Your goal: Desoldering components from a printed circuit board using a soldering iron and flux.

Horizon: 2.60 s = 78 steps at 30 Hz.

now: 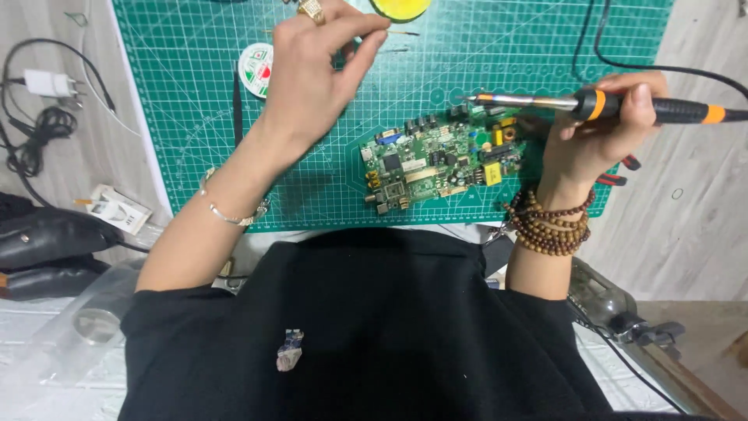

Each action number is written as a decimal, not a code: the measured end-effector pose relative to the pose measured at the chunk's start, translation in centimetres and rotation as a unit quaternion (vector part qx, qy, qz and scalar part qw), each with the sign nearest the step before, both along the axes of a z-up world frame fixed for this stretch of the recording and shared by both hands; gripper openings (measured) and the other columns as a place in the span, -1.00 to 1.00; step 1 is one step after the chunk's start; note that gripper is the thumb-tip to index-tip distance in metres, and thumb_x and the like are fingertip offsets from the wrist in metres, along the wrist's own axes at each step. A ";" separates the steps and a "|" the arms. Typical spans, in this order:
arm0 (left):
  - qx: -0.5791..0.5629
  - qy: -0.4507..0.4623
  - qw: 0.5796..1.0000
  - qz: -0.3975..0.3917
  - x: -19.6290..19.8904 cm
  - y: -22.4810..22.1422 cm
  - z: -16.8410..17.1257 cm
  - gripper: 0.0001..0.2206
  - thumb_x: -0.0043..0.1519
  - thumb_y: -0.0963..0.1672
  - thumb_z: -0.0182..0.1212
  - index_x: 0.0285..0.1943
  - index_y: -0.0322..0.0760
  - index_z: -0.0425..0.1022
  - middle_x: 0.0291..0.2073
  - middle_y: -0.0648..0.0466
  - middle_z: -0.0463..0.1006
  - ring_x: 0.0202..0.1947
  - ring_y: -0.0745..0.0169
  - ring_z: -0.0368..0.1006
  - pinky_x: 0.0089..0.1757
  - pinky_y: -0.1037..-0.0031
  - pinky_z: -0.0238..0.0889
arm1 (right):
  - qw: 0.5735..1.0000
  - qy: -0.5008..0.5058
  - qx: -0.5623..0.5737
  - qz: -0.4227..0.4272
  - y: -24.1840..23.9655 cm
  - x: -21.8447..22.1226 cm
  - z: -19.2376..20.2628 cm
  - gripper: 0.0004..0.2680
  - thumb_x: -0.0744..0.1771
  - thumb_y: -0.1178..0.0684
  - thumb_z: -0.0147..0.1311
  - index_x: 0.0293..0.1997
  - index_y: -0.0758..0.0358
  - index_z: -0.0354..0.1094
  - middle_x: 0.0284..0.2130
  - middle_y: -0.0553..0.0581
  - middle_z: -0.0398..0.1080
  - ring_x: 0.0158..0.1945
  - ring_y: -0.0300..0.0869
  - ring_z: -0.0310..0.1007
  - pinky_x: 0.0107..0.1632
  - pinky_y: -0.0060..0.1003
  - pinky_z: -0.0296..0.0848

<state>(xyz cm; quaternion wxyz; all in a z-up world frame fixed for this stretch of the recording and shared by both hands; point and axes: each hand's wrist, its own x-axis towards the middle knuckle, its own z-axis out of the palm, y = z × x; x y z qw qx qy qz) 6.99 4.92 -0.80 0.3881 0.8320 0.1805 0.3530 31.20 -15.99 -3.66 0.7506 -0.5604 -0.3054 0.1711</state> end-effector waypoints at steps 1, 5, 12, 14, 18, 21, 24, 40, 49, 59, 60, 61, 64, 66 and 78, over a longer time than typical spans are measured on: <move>0.005 0.000 1.000 0.016 0.3 0.2 -0.2 -0.93 0.21 -0.33 0.31 -0.16 -0.57 0.63 -0.34 -0.06 0.57 -0.53 0.28 0.36 -0.45 0.52 0.20 | 0.999 0.035 -0.003 0.004 0.0 0.2 0.1 -0.81 0.37 -0.08 -0.14 -0.28 0.22 0.21 -0.56 0.06 0.23 -0.72 -0.28 0.00 -0.62 -0.42 -0.01; 0.027 -0.004 0.997 0.066 1.1 0.6 -0.5 -0.94 0.17 -0.29 0.33 -0.22 -0.50 0.65 -0.46 0.00 0.60 -0.57 0.32 0.36 -0.45 0.53 0.20 | 0.995 0.099 0.003 0.007 0.3 0.8 0.2 -0.82 0.36 -0.08 -0.06 -0.30 0.19 0.22 -0.64 -0.02 0.20 -0.73 -0.33 0.00 -0.63 -0.46 0.03; 0.066 0.015 0.992 0.111 2.4 0.9 -2.4 -0.90 0.12 -0.28 0.34 -0.21 -0.46 0.66 -0.46 0.02 0.54 -0.64 0.32 0.25 -0.51 0.50 0.15 | 0.997 0.076 0.011 -0.007 0.7 0.4 0.3 -0.84 0.38 -0.02 -0.02 -0.28 0.25 0.25 -0.62 0.01 0.24 -0.70 -0.33 0.10 -0.62 -0.47 0.14; 0.089 0.049 0.987 0.123 2.5 0.9 -2.5 -0.89 0.11 -0.26 0.35 -0.22 -0.45 0.66 -0.43 0.00 0.54 -0.63 0.27 0.29 -0.47 0.46 0.21 | 0.994 0.108 0.006 -0.016 0.6 0.4 0.3 -0.87 0.37 0.01 -0.02 -0.29 0.22 0.23 -0.60 0.03 0.27 -0.70 -0.33 0.10 -0.63 -0.46 0.13; 0.107 0.092 0.981 0.131 2.1 0.5 -1.9 -0.89 0.10 -0.25 0.35 -0.22 -0.42 0.66 -0.39 0.02 0.55 -0.55 0.23 0.37 -0.41 0.44 0.28 | 0.995 0.095 0.017 -0.014 0.7 0.6 0.3 -0.86 0.37 0.03 -0.01 -0.31 0.25 0.26 -0.58 0.07 0.30 -0.71 -0.30 0.10 -0.64 -0.45 0.14; 0.107 0.128 0.977 0.132 1.9 0.5 -1.7 -0.86 0.09 -0.25 0.34 -0.18 -0.41 0.65 -0.36 0.03 0.58 -0.58 0.24 0.40 -0.42 0.44 0.33 | 0.996 0.089 0.010 -0.003 1.0 0.3 0.9 -0.84 0.37 -0.01 0.00 -0.31 0.23 0.25 -0.61 0.04 0.27 -0.72 -0.32 0.07 -0.64 -0.46 0.11; 0.078 0.139 0.981 0.115 1.2 -0.1 -0.9 -0.82 0.10 -0.27 0.33 -0.12 -0.45 0.61 -0.32 -0.02 0.57 -0.51 0.21 0.41 -0.36 0.43 0.33 | 0.995 0.097 -0.001 -0.014 0.7 0.2 0.9 -0.84 0.37 -0.01 0.00 -0.32 0.23 0.25 -0.59 0.07 0.30 -0.72 -0.31 0.08 -0.64 -0.46 0.12; 0.062 0.301 0.951 -0.043 -4.1 -9.7 -1.0 0.00 -0.11 0.03 0.54 0.46 -0.39 -0.01 0.31 -0.17 0.19 0.28 -0.24 0.09 0.30 -0.05 -0.13 | 0.990 0.121 -0.046 0.062 -1.7 0.9 1.8 -0.79 0.37 -0.14 0.07 -0.07 0.17 0.37 -0.44 0.07 0.39 -0.62 -0.32 0.27 -0.68 -0.56 -0.04; 0.062 0.221 0.973 -0.009 -4.2 -9.3 -3.1 0.01 -0.11 -0.02 0.62 0.49 -0.30 0.03 0.32 -0.12 0.21 0.18 -0.12 0.18 0.19 0.10 0.08 | 0.983 0.109 -0.110 0.096 -4.3 -4.6 0.6 -0.87 0.34 0.09 0.12 -0.17 0.33 0.29 -0.60 0.22 0.36 -0.72 -0.27 0.33 -0.79 -0.56 -0.01; 0.025 0.220 0.973 0.073 -2.8 -12.5 -4.6 0.08 -0.09 -0.01 0.70 0.54 -0.32 -0.05 0.37 -0.13 0.10 0.21 -0.22 0.12 0.28 -0.27 -0.13 | 0.998 0.033 -0.016 -0.045 -5.7 -7.7 -4.7 -0.79 0.35 0.04 0.02 -0.30 0.44 0.18 -0.60 0.39 0.27 -0.81 -0.12 0.28 -0.79 -0.44 0.16; 0.020 0.224 0.972 0.071 -2.8 -12.8 -4.8 0.08 -0.09 -0.01 0.70 0.54 -0.32 -0.05 0.37 -0.13 0.10 0.21 -0.22 0.12 0.28 -0.27 -0.13 | 0.998 0.037 -0.021 -0.045 -6.0 -7.6 -5.0 -0.79 0.35 0.04 0.02 -0.30 0.44 0.18 -0.60 0.39 0.27 -0.81 -0.12 0.28 -0.79 -0.44 0.16; 0.026 0.224 0.971 0.076 -2.8 -13.1 -4.9 0.10 -0.09 0.00 0.71 0.54 -0.33 -0.06 0.37 -0.13 0.09 0.24 -0.23 0.10 0.29 -0.29 -0.17 | 0.998 0.037 -0.010 -0.043 -6.2 -7.5 -5.2 -0.80 0.35 0.05 0.00 -0.30 0.44 0.18 -0.60 0.37 0.26 -0.81 -0.11 0.27 -0.79 -0.42 0.17; 0.025 0.209 0.974 0.087 -2.5 -13.4 -5.2 0.08 -0.08 0.00 0.70 0.53 -0.37 -0.06 0.36 -0.17 0.10 0.27 -0.28 0.12 0.29 -0.32 -0.22 | 0.998 0.035 -0.015 -0.044 -6.0 -7.2 -4.7 -0.81 0.37 0.05 -0.06 -0.29 0.44 0.16 -0.61 0.35 0.25 -0.81 -0.13 0.26 -0.78 -0.42 0.20; 0.015 0.197 0.976 0.094 -2.5 -13.5 -5.2 0.06 -0.06 -0.01 0.68 0.52 -0.39 -0.04 0.34 -0.21 0.13 0.27 -0.31 0.15 0.29 -0.34 -0.23 | 0.998 0.036 -0.037 -0.045 -5.9 -7.1 -4.2 -0.80 0.38 0.04 -0.09 -0.29 0.44 0.16 -0.60 0.34 0.26 -0.81 -0.14 0.26 -0.77 -0.44 0.21; -0.009 0.232 0.970 0.066 -3.3 -13.2 -4.6 0.06 0.11 0.02 0.66 0.53 -0.39 -0.21 0.39 -0.26 0.13 0.37 -0.19 0.27 0.42 -0.18 -0.01 | 0.992 0.068 -0.109 -0.018 -4.6 -8.4 -1.8 -0.85 0.37 -0.01 0.01 -0.25 0.22 0.16 -0.49 0.10 0.28 -0.66 -0.26 0.19 -0.55 -0.50 0.15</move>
